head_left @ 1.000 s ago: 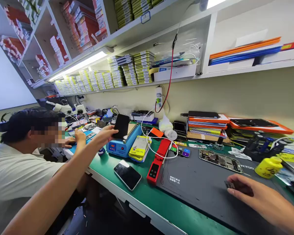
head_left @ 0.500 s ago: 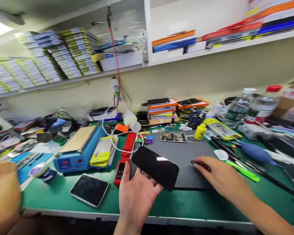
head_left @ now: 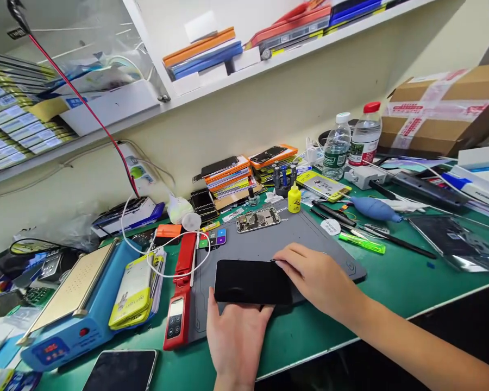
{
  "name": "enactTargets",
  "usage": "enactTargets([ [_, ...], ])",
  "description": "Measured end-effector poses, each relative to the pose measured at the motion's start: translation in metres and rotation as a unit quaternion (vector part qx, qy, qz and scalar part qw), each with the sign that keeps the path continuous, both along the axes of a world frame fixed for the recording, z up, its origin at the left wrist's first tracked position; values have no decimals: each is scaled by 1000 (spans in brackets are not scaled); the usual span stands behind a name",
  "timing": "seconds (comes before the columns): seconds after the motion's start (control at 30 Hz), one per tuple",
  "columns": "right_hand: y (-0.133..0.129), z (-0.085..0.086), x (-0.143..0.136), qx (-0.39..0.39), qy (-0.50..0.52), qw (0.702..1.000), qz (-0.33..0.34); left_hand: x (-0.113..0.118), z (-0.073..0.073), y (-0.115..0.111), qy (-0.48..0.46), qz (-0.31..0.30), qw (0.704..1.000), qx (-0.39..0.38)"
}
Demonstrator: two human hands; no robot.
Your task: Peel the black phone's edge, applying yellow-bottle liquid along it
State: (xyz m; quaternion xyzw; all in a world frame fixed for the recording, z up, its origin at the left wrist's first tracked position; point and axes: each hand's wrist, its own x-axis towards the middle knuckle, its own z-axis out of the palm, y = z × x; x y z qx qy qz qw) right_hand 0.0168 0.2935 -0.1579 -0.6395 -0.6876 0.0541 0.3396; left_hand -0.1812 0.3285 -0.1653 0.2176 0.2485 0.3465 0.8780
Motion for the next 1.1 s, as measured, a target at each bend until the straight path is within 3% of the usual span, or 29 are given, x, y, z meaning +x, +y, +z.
enactTargets([
  [0.1,6,-4,-2,20,-12,1000,13,0,-5,0,-53,49,997,6],
  [0.37,19,-9,-4,17,-35,999,34,0,-16,0,-168,63,981,-74],
  [0.63,17,-10,-6,44,-18,998,38,-2,-17,0,-161,55,984,-54],
  [0.83,19,-11,-5,55,-24,998,36,-2,-22,0,-105,66,992,-30],
  [1.1,14,-10,-5,35,-30,998,51,-2,-19,-3,-162,61,984,-39],
])
